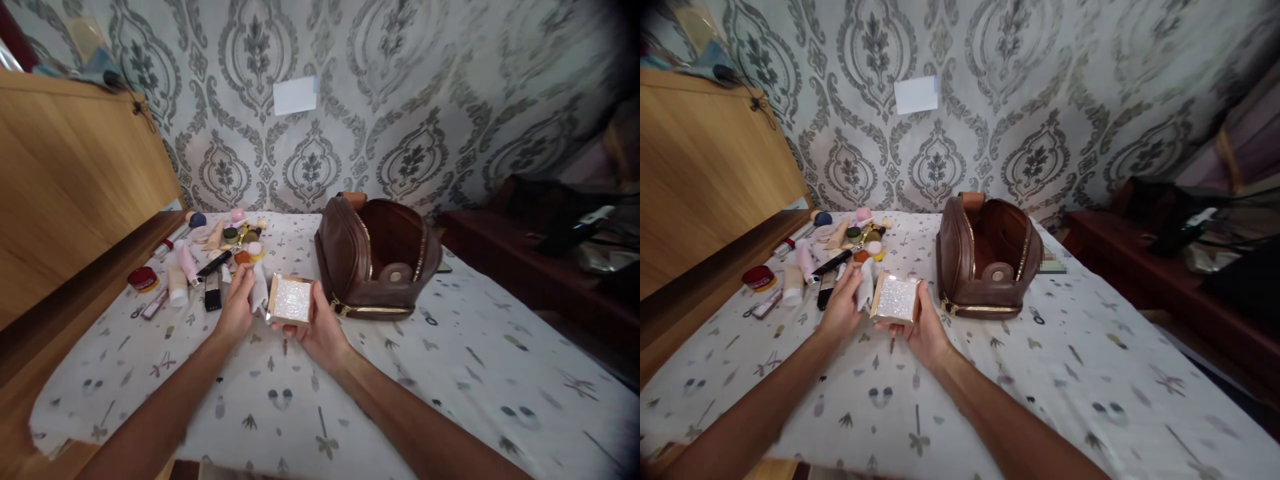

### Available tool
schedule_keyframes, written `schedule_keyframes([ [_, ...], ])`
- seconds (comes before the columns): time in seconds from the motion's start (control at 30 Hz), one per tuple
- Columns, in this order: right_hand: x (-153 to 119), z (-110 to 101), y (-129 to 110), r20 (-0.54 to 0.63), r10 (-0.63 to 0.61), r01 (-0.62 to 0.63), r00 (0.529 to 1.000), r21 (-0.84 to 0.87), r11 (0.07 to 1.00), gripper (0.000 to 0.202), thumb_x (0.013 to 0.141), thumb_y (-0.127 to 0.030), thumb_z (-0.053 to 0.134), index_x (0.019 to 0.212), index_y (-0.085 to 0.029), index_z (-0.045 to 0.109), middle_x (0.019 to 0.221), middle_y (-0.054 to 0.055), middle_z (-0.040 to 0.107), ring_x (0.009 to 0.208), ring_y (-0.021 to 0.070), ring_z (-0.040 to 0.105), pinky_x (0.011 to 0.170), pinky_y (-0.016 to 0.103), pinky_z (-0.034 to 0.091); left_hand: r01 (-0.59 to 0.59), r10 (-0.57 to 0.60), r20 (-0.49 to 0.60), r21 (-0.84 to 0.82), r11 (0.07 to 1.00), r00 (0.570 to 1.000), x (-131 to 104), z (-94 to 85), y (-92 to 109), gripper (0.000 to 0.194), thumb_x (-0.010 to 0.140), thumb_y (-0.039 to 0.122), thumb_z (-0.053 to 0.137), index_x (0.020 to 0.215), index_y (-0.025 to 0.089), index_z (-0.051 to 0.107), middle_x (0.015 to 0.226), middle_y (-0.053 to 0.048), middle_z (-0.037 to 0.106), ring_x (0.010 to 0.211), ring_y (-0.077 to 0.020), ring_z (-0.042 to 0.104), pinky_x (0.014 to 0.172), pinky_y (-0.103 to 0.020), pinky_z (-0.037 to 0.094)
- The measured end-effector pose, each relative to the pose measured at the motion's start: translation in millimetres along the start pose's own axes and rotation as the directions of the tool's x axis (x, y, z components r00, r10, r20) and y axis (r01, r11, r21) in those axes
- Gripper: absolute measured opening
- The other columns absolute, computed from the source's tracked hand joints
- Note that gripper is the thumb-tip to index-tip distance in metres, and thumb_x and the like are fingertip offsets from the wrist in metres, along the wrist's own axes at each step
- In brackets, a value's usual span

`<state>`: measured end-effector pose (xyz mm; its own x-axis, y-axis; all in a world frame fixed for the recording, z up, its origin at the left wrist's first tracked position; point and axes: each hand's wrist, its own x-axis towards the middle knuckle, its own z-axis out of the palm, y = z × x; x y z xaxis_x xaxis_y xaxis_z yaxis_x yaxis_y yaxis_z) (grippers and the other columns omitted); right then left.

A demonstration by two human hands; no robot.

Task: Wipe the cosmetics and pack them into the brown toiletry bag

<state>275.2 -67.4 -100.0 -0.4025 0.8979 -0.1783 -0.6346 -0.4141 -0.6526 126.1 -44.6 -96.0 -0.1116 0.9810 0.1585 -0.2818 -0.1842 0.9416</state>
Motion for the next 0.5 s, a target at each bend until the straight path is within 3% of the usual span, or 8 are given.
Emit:
schedule_keyframes([
  [0.27,-0.8,-3.3,-3.7,-0.003,-0.063,0.063,0.998,-0.056,0.996,0.059,0.105,-0.051,0.018,0.127,-0.018,0.062,0.089,0.009,0.077,0.053,0.0153,0.067,0.045,0.022,0.042,-0.048,0.014,0.267,0.12,0.992,0.963,-7.7,-4.0,11.5,0.028,0.078,0.045,0.073,0.085,0.024,0.056,0.082,0.002,0.059,0.068,-0.014,0.053,0.059,-0.024,0.043],
  [0.37,-0.2,-5.5,-1.3,-0.008,-0.103,0.101,0.995,-0.135,0.986,0.059,0.101,-0.058,0.027,0.127,-0.018,0.063,0.089,0.009,0.077,0.06,0.0177,0.069,0.047,0.023,0.044,-0.103,0.038,0.301,0.202,0.974,0.953,-8.6,-5.3,10.5,0.028,0.078,0.04,0.074,0.083,0.024,0.052,0.08,0.004,0.057,0.067,-0.0131,0.052,0.059,-0.022,0.041],
  [0.5,0.1,-8.5,4.6,0.038,-0.183,0.187,0.982,-0.267,0.945,0.07,0.089,-0.073,0.044,0.123,-0.016,0.065,0.085,0.01,0.076,0.068,0.0224,0.071,0.053,0.029,0.051,-0.117,0.035,0.289,0.273,0.955,0.957,-12.0,-2.1,7.3,0.024,0.082,0.04,0.067,0.085,0.024,0.049,0.071,0.006,0.053,0.051,-0.0103,0.047,0.047,-0.021,0.035],
])
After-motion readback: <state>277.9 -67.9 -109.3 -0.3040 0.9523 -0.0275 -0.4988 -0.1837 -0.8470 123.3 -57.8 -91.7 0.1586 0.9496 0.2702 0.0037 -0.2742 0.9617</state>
